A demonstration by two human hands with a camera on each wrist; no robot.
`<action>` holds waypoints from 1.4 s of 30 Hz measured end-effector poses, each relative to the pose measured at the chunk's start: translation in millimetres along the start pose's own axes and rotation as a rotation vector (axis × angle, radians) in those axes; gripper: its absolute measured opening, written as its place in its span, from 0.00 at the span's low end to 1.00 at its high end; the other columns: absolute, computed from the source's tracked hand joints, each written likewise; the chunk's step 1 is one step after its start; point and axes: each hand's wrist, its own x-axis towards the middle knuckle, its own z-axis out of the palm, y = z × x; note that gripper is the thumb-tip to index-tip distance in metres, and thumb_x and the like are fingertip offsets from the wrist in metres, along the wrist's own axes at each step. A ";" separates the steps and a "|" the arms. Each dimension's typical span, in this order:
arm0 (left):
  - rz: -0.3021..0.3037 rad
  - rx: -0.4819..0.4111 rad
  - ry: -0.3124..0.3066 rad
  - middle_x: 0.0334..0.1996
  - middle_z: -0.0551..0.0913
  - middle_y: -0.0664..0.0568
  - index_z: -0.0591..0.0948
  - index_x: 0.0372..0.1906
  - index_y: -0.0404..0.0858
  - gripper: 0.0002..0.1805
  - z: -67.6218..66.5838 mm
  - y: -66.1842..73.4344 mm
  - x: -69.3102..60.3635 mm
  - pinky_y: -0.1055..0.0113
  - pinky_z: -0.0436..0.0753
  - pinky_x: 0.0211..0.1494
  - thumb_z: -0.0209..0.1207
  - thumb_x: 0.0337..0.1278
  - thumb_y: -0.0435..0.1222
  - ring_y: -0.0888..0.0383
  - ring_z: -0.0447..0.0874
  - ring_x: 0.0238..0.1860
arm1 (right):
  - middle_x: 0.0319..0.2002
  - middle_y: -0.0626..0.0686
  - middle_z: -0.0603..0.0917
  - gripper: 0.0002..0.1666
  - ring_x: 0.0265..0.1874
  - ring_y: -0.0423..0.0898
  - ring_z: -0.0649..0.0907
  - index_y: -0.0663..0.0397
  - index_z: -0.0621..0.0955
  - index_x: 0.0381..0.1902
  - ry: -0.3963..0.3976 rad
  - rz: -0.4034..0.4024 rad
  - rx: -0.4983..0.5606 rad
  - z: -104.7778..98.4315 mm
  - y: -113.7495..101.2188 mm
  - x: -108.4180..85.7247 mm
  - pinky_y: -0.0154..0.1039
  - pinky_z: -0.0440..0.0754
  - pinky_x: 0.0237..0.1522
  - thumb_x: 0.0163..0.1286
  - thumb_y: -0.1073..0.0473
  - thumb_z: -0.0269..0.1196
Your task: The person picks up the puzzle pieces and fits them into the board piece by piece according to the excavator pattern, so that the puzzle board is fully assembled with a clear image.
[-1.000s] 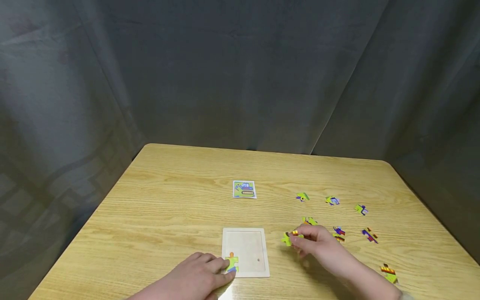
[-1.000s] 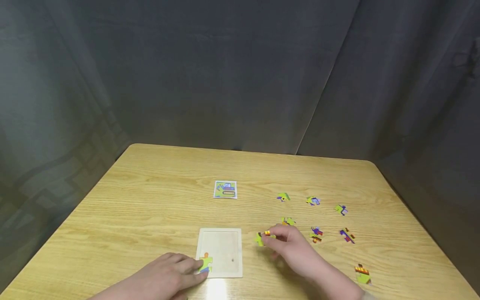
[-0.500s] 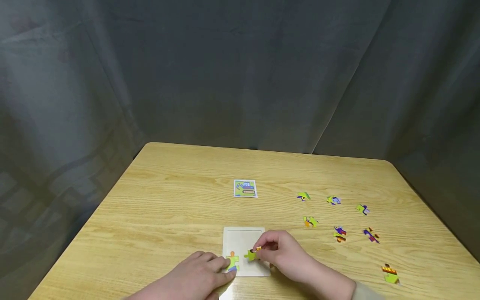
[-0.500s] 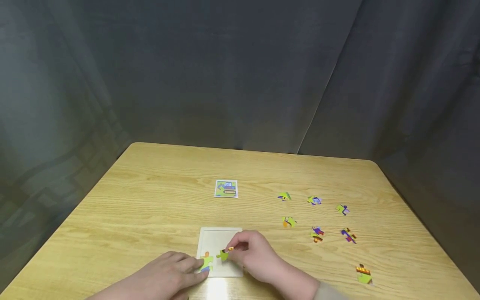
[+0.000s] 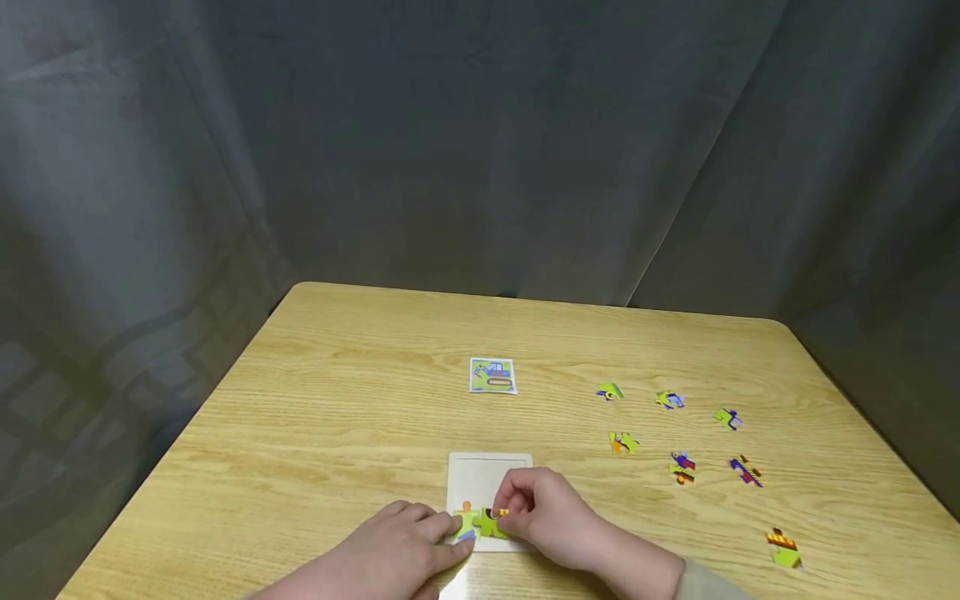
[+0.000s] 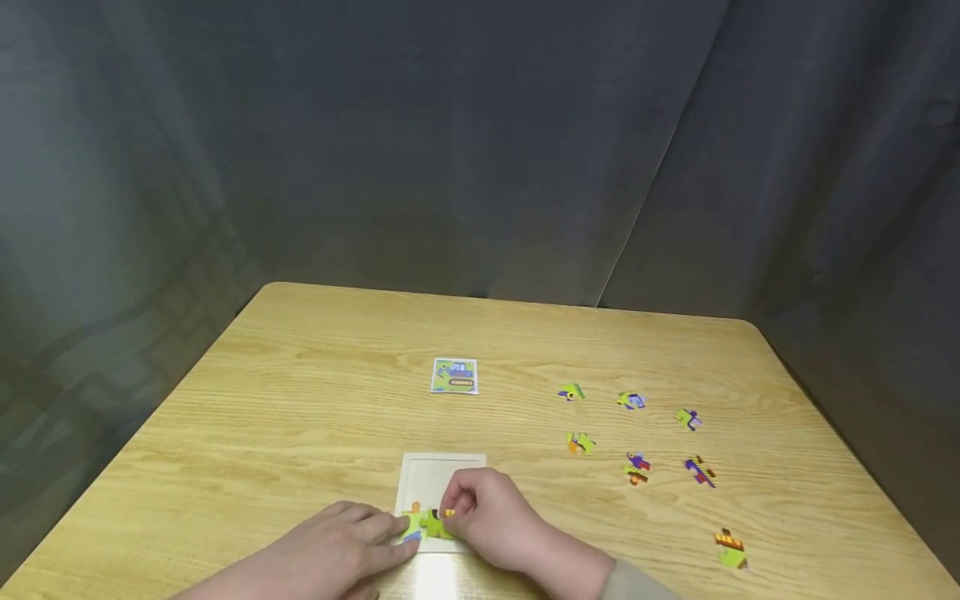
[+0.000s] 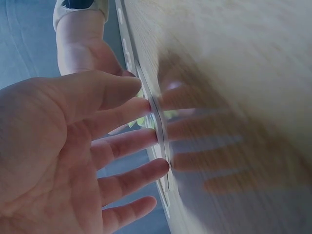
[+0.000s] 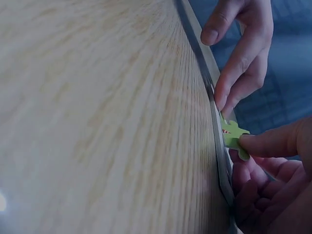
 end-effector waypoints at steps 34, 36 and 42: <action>-0.015 -0.026 -0.046 0.56 0.79 0.55 0.81 0.62 0.52 0.27 -0.5 0.0 0.0 0.61 0.78 0.48 0.66 0.54 0.44 0.57 0.78 0.50 | 0.26 0.37 0.71 0.14 0.26 0.34 0.72 0.41 0.85 0.39 -0.015 -0.124 -0.433 1.7 -4.3 -2.5 0.32 0.73 0.30 0.58 0.65 0.72; -0.019 -0.034 -0.052 0.56 0.79 0.55 0.81 0.62 0.52 0.27 -0.6 0.2 0.0 0.61 0.78 0.49 0.66 0.54 0.44 0.57 0.78 0.50 | 0.26 0.37 0.71 0.13 0.26 0.33 0.72 0.41 0.86 0.39 -0.013 -0.143 -0.452 1.8 -3.5 -2.4 0.31 0.73 0.30 0.59 0.65 0.72; -0.018 -0.035 -0.044 0.56 0.79 0.54 0.81 0.62 0.51 0.26 -0.2 0.1 -0.2 0.61 0.78 0.48 0.65 0.54 0.44 0.57 0.78 0.51 | 0.29 0.34 0.70 0.11 0.28 0.31 0.72 0.42 0.86 0.38 -0.012 -0.204 -0.539 3.2 -2.9 -3.6 0.29 0.74 0.32 0.60 0.64 0.71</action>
